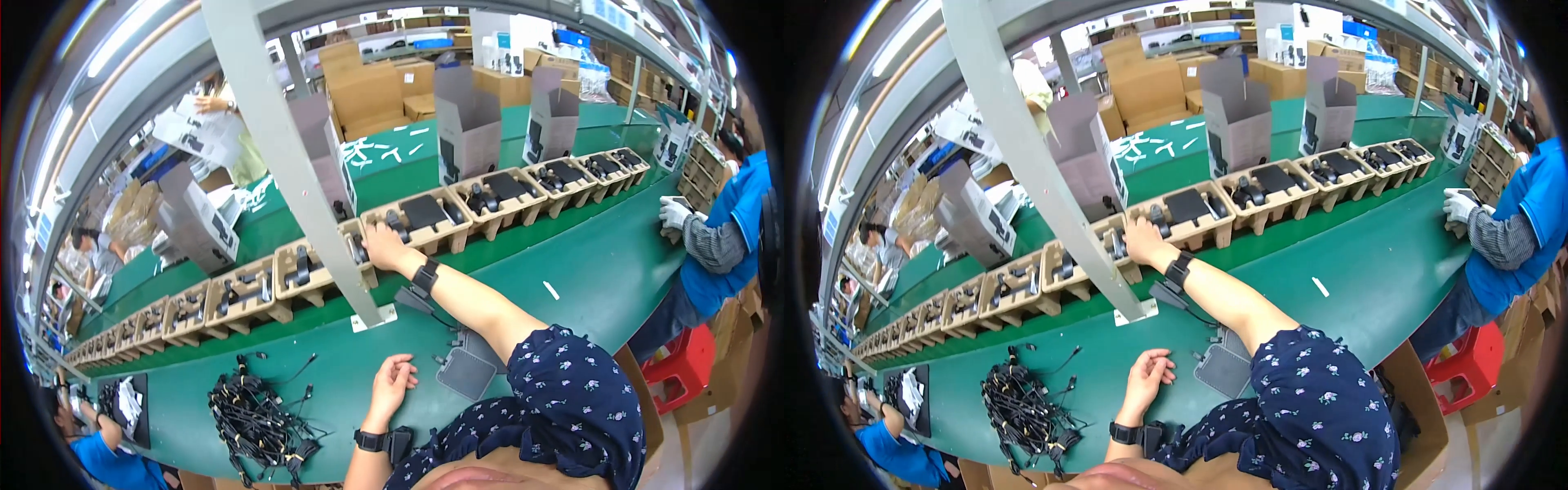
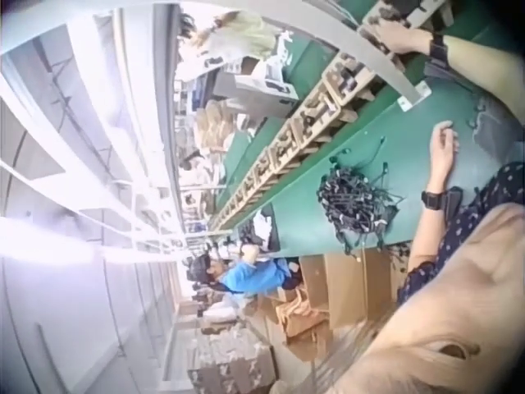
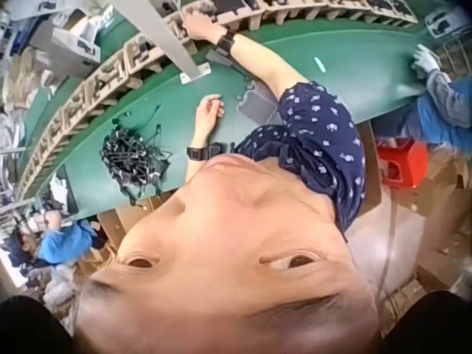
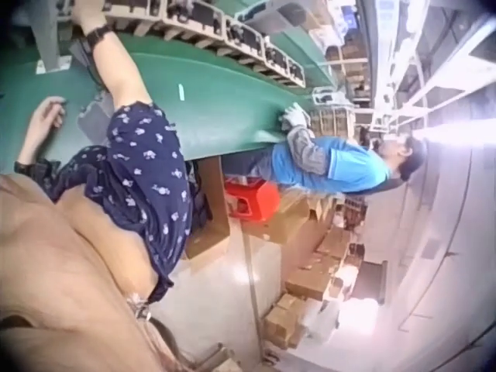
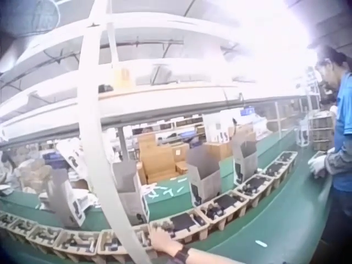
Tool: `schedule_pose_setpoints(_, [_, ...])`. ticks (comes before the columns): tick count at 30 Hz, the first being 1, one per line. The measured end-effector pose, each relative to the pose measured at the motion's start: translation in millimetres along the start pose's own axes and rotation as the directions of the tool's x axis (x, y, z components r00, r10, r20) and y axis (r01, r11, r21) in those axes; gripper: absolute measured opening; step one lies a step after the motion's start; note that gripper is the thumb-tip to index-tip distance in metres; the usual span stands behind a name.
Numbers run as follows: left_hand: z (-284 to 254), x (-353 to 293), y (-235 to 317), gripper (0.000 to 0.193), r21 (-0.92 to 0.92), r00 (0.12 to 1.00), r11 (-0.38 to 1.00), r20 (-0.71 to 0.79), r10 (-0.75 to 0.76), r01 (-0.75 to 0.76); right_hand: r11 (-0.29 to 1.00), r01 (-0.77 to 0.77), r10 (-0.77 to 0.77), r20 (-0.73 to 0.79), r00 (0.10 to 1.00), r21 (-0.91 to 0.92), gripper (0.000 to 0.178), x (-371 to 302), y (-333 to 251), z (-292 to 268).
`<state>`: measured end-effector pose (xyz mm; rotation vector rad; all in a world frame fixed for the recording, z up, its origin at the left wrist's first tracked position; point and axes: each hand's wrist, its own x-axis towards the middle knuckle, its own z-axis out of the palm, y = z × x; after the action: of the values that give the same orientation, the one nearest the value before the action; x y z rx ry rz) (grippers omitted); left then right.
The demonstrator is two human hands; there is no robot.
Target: The person picks up a cable from a pile, wraps a rubber band around it, and places it on the table. They then pick up a base plate from a stack and place it into a cardboard tray on the assembly line.
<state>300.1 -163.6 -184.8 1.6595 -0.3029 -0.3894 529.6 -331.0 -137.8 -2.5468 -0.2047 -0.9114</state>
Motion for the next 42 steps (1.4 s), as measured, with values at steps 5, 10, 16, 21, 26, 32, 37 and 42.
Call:
schedule_pose_setpoints(5, [-11,0,0,0.020,-0.002,1.000,1.000,-0.002,0.006,-0.006,0.961,-0.128,0.075,0.218,0.973,0.244,0.032,-3,-3,-35])
schedule_pose_setpoints(10, [-20,5,-2,0.021,-0.016,1.000,1.000,0.017,0.021,-0.021,0.990,0.089,-0.094,-0.039,0.995,-0.112,0.014,-12,-10,-35])
schedule_pose_setpoints(16, [-26,4,-2,0.021,-0.025,1.000,0.999,0.004,-0.022,0.022,0.837,0.208,-0.218,0.039,0.975,-0.506,0.016,-10,-4,-42])
schedule_pose_setpoints(21, [-34,7,-15,0.020,0.027,0.999,0.999,-0.037,-0.017,0.018,0.934,0.114,-0.154,-0.094,0.984,-0.337,0.013,2,-4,-34])
schedule_pose_setpoints(26, [-35,10,-9,0.018,-0.014,0.999,1.000,-0.045,-0.012,0.012,0.815,0.267,-0.136,0.278,0.951,-0.514,0.018,14,-6,-31])
schedule_pose_setpoints(32, [-48,11,-15,0.016,-0.054,0.990,0.997,-0.133,0.048,-0.055,0.650,0.338,-0.243,0.235,0.941,-0.681,0.025,-6,-13,-47])
schedule_pose_setpoints(37, [-73,27,-49,0.016,-0.080,0.985,0.990,-0.141,0.100,-0.112,0.860,0.454,-0.431,0.146,0.891,-0.234,0.020,-21,-18,-205])
schedule_pose_setpoints(42, [-71,25,-53,0.014,-0.133,0.971,0.964,-0.100,0.218,-0.230,0.857,0.504,-0.461,-0.594,0.660,-0.105,0.021,-27,-5,-387])
